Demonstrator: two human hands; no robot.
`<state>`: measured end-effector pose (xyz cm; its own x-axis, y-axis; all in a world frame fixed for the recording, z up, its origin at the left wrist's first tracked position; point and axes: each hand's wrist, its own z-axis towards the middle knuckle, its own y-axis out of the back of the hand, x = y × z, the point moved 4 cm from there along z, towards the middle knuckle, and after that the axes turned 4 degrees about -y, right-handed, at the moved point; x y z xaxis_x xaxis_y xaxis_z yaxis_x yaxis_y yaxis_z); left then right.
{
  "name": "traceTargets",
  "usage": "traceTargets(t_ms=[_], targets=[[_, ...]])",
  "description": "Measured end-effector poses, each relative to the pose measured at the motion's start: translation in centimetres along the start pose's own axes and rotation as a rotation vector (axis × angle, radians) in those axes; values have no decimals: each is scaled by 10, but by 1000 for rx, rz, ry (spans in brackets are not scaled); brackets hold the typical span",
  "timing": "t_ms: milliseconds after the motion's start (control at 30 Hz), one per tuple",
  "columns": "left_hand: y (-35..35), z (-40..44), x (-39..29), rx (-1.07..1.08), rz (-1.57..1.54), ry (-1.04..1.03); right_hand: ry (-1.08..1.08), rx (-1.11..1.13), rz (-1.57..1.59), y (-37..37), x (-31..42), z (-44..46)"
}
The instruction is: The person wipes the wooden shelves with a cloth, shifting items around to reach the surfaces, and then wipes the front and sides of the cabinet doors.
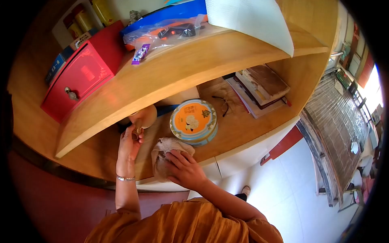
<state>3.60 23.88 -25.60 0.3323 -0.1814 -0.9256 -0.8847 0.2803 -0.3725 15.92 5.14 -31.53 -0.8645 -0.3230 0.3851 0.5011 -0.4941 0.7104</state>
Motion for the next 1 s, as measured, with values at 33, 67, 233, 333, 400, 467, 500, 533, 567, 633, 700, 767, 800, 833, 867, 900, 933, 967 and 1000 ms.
traceTargets(t_ms=[33, 67, 233, 333, 400, 467, 500, 533, 567, 633, 700, 767, 800, 833, 867, 900, 933, 967, 1000], targets=[[0, 0, 1, 6, 8, -10, -5, 9, 20, 0, 0, 0], [1, 1, 1, 11, 15, -21, -8, 9, 19, -1, 0, -1], [12, 15, 12, -26, 17, -45, -5, 26, -17, -1, 0, 0], [17, 23, 13, -69, -20, -55, -11, 17, 6, -3, 0, -1], [23, 27, 14, -120, -46, -30, -15, 31, -6, -2, -1, -2], [37, 32, 16, -109, -13, -19, -20, 50, 28, -7, -1, -4], [30, 29, 11, -130, -25, -25, -35, 18, 66, -14, -4, -7], [28, 37, 16, -132, -20, -41, -50, 120, 48, -18, -12, -8], [37, 41, 20, -153, -2, -58, -41, 85, 21, -34, -13, -14], [46, 58, 23, -186, 33, -87, 3, -30, -40, -62, -16, -17], [81, 100, 27, -184, 9, -42, 18, -2, 129, -56, -10, -11], [131, 141, 24, -93, 12, -10, 55, -155, 145, -48, -2, -12], [180, 192, 34, -21, 20, 36, 35, -174, 111, -41, 0, -11], [139, 155, 24, -25, 55, -13, 99, -289, 68, -29, -7, -6], [85, 107, 9, -31, 90, -63, 176, -393, 45, -25, -5, -3], [31, 59, -5, -38, 126, -112, 174, -403, 38, -29, -7, -2], [18, 54, -9, -34, 103, -85, 168, -375, 27, -35, -11, -2], [18, 60, -10, -28, 105, -85, 165, -346, 19, -40, -13, -2], [18, 67, -10, -38, 106, -69, 163, -348, 16, -39, -12, -2]])
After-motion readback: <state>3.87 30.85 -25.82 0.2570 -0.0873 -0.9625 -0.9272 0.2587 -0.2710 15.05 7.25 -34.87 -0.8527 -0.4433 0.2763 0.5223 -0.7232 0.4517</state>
